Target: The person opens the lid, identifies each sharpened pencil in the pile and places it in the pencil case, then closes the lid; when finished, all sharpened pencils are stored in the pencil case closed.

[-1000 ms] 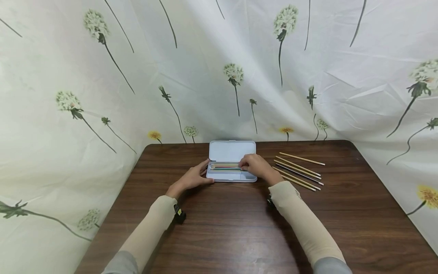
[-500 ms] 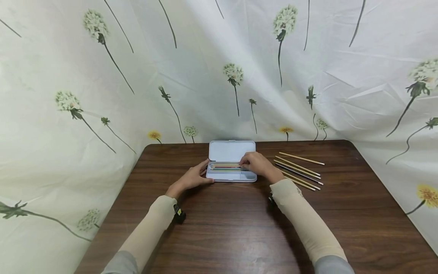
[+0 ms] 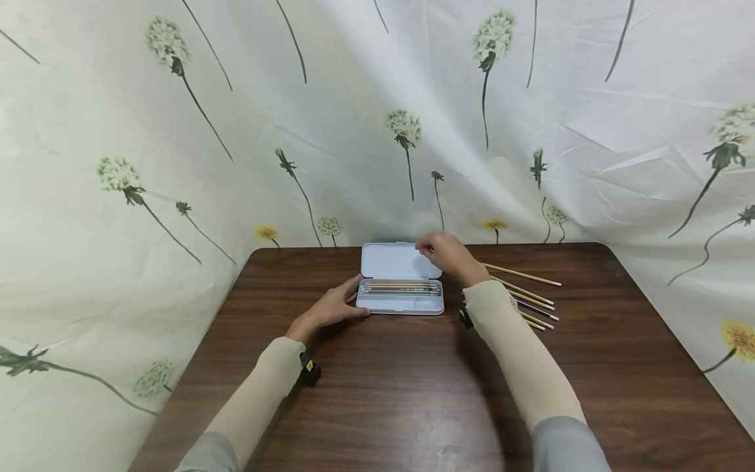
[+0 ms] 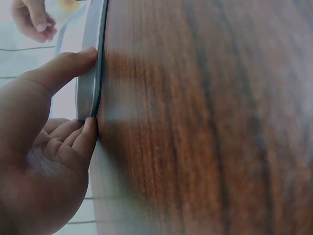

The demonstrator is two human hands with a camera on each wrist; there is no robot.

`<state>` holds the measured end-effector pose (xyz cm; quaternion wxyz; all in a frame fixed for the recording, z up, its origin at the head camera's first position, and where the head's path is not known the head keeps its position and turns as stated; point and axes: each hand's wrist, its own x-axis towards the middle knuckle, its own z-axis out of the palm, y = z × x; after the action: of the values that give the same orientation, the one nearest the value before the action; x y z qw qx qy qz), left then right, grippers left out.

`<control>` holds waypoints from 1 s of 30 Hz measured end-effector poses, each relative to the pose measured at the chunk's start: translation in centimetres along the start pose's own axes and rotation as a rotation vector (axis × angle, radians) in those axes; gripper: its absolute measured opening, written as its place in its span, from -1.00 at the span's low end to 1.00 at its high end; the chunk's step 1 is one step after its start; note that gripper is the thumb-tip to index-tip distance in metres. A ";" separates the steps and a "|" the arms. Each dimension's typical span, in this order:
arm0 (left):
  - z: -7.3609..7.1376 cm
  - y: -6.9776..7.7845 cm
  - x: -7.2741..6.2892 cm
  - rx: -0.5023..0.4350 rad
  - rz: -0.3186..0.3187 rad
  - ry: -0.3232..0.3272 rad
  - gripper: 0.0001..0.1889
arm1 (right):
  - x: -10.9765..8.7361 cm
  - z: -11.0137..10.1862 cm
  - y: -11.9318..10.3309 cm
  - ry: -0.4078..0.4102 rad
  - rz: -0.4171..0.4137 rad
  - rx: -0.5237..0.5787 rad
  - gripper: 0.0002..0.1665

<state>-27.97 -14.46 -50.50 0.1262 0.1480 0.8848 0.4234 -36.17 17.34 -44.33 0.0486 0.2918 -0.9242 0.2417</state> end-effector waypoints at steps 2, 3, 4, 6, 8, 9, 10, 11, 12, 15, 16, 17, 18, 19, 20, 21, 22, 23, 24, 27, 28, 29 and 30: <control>0.0 0.0 0.0 -0.002 -0.001 0.002 0.03 | 0.5 -0.1 -0.1 -0.018 0.014 -0.018 -0.70; 0.0 0.1 0.0 -0.006 0.000 0.002 0.03 | 0.7 -0.2 -0.2 -0.031 0.020 -0.028 -0.68; 0.0 0.1 0.0 -0.008 0.002 0.001 0.03 | 0.9 -0.2 -0.3 -0.046 0.024 -0.030 -0.65; 0.0 0.0 0.1 -0.010 0.008 0.000 0.03 | 1.1 -0.2 -0.5 -0.081 0.034 -0.032 -0.58; 0.0 -0.1 0.1 -0.010 0.013 0.000 0.04 | 1.3 -0.2 -0.7 -0.120 0.053 -0.028 -0.51; 0.0 -0.1 0.1 -0.013 0.016 -0.001 0.04 | 1.4 -0.1 -0.8 -0.134 0.057 -0.029 -0.49; 0.0 -0.1 0.1 -0.013 0.018 -0.001 0.04 | 1.4 0.0 -0.8 -0.144 0.061 -0.028 -0.47; 0.0 -0.2 0.1 -0.013 0.020 -0.001 0.04 | 1.4 0.1 -0.9 -0.153 0.064 -0.031 -0.45; 0.0 -0.2 0.1 -0.014 0.020 -0.001 0.04 | 1.5 0.3 -0.9 -0.157 0.065 -0.035 -0.44; 0.0 -0.3 0.1 -0.023 0.019 0.000 0.04 | 1.6 0.6 -1.0 -0.151 0.060 -0.036 -0.44; 0.0 -0.4 0.2 -0.022 0.018 -0.001 0.03 | 1.6 0.6 -1.0 -0.147 0.058 -0.030 -0.45; 0.1 -0.4 0.2 -0.021 0.016 -0.001 0.03 | 1.6 0.5 -1.1 -0.143 0.059 -0.027 -0.46; 0.1 -0.4 0.2 -0.021 0.014 0.000 0.04 | 1.5 0.5 -1.1 -0.140 0.059 -0.028 -0.46; 0.1 -0.4 0.2 -0.018 0.011 -0.001 0.04 | 1.5 0.4 -1.2 -0.137 0.058 -0.029 -0.46; 0.2 -0.4 0.3 -0.012 0.008 -0.001 0.04 | 1.5 0.3 -1.2 -0.133 0.049 -0.038 -0.47; 0.2 -0.4 0.3 -0.010 0.007 -0.001 0.04 | 1.5 0.2 -1.3 -0.126 0.045 -0.042 -0.48; 0.2 -0.4 0.3 -0.009 0.007 0.000 0.05 | 1.4 0.1 -1.4 -0.117 0.038 -0.055 -0.49; 0.2 -0.3 0.3 -0.011 0.008 0.000 0.05 | 1.4 0.0 -1.5 -0.106 0.029 -0.067 -0.50; 0.2 -0.3 0.3 -0.014 0.009 0.000 0.06 | 1.4 -0.1 -1.6 -0.096 0.019 -0.081 -0.52; 0.2 -0.1 0.2 -0.022 0.009 0.002 0.06 | 1.2 -0.4 -2.1 -0.062 -0.020 -0.104 -0.61; 0.2 -0.1 0.2 -0.022 0.007 0.002 0.07 | 1.1 -0.4 -2.2 -0.053 -0.038 -0.107 -0.64; 0.1 -0.1 0.2 -0.021 0.004 0.000 0.07 | 1.0 -0.5 -2.4 -0.047 -0.057 -0.107 -0.67; 0.1 0.0 0.2 -0.019 0.001 -0.001 0.07 | 0.8 -0.5 -2.5 -0.042 -0.078 -0.108 -0.69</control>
<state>-28.13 -14.30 -50.64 0.1278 0.1475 0.8807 0.4316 -35.46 15.32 -42.65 0.0544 0.3295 -0.9246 0.1831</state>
